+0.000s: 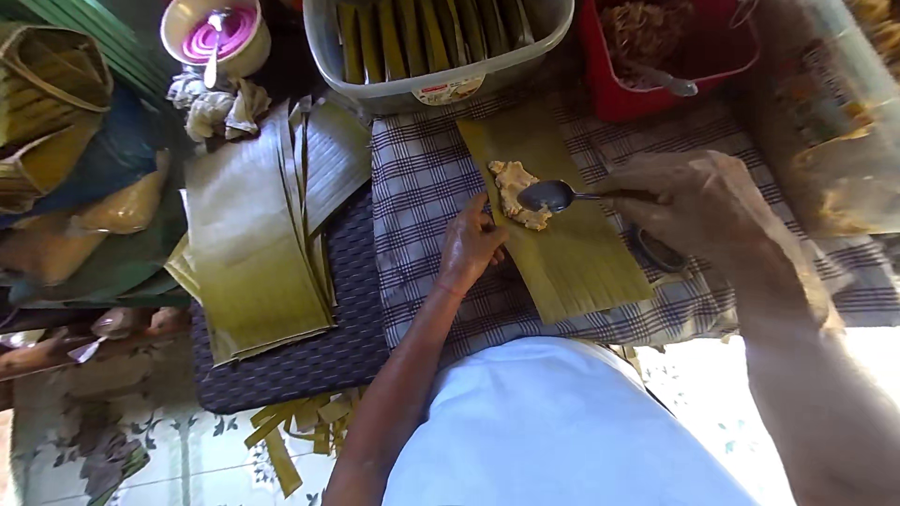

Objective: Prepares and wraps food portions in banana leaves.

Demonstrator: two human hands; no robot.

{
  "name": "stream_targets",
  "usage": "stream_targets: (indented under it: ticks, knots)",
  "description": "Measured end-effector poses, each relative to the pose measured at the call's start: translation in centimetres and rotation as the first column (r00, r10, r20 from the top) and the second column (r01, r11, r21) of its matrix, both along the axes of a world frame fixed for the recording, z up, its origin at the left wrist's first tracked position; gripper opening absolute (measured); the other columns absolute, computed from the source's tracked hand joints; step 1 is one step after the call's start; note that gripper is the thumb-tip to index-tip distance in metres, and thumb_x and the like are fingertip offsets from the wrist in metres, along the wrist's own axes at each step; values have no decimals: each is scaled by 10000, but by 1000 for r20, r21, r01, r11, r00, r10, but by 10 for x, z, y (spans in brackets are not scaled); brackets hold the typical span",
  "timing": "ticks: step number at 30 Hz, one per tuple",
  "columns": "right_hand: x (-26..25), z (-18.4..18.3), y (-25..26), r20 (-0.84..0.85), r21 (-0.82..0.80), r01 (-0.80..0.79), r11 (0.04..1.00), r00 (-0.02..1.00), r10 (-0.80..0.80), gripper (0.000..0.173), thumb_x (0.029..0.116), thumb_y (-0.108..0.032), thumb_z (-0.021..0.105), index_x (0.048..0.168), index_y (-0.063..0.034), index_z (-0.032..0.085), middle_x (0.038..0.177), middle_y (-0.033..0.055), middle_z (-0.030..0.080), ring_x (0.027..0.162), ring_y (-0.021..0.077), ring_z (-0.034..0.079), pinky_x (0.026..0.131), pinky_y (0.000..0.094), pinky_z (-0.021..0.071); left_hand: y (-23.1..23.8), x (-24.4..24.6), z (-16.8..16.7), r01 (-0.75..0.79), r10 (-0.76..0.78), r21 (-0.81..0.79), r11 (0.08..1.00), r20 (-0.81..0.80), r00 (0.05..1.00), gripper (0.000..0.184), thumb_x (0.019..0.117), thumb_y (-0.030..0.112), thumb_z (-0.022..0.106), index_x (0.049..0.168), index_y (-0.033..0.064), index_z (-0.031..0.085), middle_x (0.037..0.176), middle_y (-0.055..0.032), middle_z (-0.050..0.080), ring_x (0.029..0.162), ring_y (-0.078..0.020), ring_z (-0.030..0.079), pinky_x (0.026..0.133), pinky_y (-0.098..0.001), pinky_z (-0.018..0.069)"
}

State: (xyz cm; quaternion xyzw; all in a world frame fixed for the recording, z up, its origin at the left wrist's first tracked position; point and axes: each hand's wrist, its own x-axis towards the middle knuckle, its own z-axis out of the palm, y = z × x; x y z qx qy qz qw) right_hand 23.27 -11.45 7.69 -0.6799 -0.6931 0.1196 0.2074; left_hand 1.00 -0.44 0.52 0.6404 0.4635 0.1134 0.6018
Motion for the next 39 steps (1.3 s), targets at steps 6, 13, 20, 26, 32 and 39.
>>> stream_targets:
  ticks: [6, 13, 20, 26, 32, 39]
  knots:
    - [-13, -15, 18, 121, -47, 23, 999, 993, -18, 155, 953, -18, 644, 1022, -63, 775, 923, 175, 723, 795, 412, 702, 643, 624, 517, 1, 1, 2, 4, -4, -2, 1000, -12, 1000, 587, 972, 18, 651, 1509, 43, 414, 840, -107, 661, 588, -145, 648, 537, -274, 564]
    - [23, 31, -25, 189, 168, 157, 973, 964, -188, 210, 985, -96, 596, 1112, -85, 764, 973, 151, 704, 780, 355, 682, 646, 561, 521, 0, -3, -16, -12, 12, 8, 1000, -8, 1000, 595, 978, 53, 643, 1525, 112, 415, 849, -90, 712, 612, -160, 685, 551, -309, 593]
    - [126, 86, -146, 292, 244, 715, 655, 589, -753, 223, 1037, -168, 549, 1165, -87, 714, 1204, 241, 658, 1076, 493, 632, 867, 724, 470, 5, -9, -45, 6, -6, 41, 999, 2, 1000, 692, 935, 83, 665, 1561, 156, 379, 907, -98, 731, 632, -213, 711, 517, -358, 609]
    - [154, 67, -102, 375, -64, 889, 453, 442, -815, 152, 979, -66, 623, 1019, 67, 684, 1131, 393, 611, 1088, 628, 554, 842, 812, 387, 6, -10, -45, 4, -4, 38, 999, -10, 1000, 659, 941, 78, 668, 1540, 149, 403, 906, -97, 715, 638, -216, 709, 518, -357, 608]
    - [183, 45, -78, 435, -34, 798, 602, 554, -710, 150, 936, -86, 704, 991, 54, 704, 1118, 375, 616, 1096, 622, 547, 866, 824, 380, 5, -7, -38, 6, -6, 20, 1000, -17, 1000, 673, 942, 64, 670, 1547, 151, 389, 918, -95, 725, 639, -213, 712, 513, -351, 608]
    - [106, 25, 7, 64, -130, 311, 942, 950, -305, 556, 904, 22, 716, 1418, -168, 622, 1264, 214, 645, 1110, 433, 638, 927, 649, 507, 6, -6, -38, 7, -7, -8, 1000, -6, 1000, 674, 946, 68, 675, 1549, 149, 385, 915, -95, 730, 638, -210, 710, 533, -349, 608]
